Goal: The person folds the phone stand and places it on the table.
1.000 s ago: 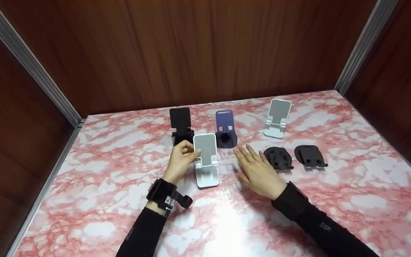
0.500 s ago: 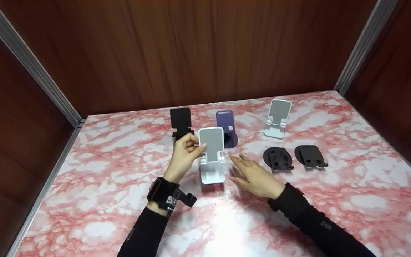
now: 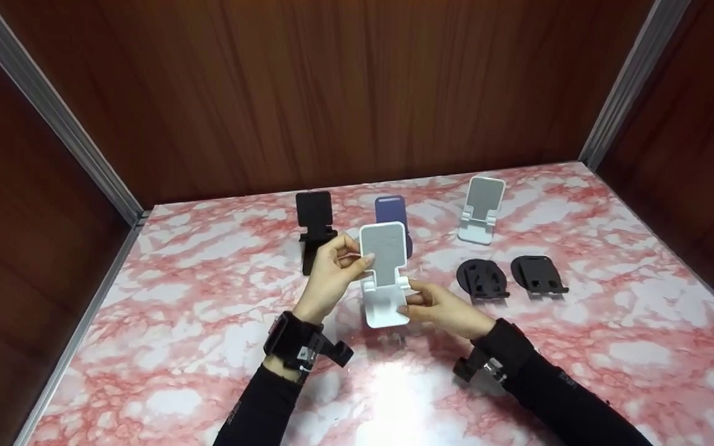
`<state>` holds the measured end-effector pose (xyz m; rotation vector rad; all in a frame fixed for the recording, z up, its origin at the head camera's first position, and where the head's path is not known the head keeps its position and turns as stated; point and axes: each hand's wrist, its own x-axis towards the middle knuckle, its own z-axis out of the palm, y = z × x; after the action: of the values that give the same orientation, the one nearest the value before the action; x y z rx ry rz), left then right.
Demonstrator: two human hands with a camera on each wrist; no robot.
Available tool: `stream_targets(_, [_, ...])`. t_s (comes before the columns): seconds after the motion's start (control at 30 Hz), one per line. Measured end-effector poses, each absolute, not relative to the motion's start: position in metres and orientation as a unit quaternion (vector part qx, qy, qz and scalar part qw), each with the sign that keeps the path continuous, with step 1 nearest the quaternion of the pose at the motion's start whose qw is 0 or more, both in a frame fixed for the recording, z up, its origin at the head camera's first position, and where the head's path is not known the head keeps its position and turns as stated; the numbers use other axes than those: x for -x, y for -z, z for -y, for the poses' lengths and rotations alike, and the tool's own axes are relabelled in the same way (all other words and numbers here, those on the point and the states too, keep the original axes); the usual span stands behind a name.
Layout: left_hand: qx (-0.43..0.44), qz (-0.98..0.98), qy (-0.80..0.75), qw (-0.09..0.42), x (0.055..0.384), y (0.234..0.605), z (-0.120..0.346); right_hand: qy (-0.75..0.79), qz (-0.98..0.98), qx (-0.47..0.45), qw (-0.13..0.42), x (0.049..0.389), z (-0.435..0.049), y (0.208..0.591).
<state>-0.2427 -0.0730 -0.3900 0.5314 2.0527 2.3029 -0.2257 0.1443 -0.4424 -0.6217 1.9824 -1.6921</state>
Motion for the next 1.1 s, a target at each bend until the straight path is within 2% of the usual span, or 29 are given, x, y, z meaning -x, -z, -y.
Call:
stream_targets(0.1, [-0.177,-0.658,-0.732,0.006,0.24,0.39,0.071,0.673,-0.661,0.189,0.271,0.228,-0.147,0.446])
stream_targets(0.2, [-0.183,-0.668,-0.722,0.003,0.24,0.39,0.071,0.702,-0.628,0.172,0.288,0.228,-0.148,0.447])
stream_targets(0.5, [-0.203,-0.739,-0.637,-0.077,0.225,0.367,0.071,0.734,-0.595,0.147,0.293,0.225,-0.147,0.444])
stream_targets(0.8, [-0.244,-0.703,-0.668,-0.023,0.228,0.369,0.07,0.727,-0.603,0.148,0.293,0.221,-0.143,0.441])
stream_targets(1.1, [-0.226,-0.706,-0.671,-0.029,0.229,0.369,0.072,0.719,-0.612,0.145,0.296,0.215,-0.141,0.435])
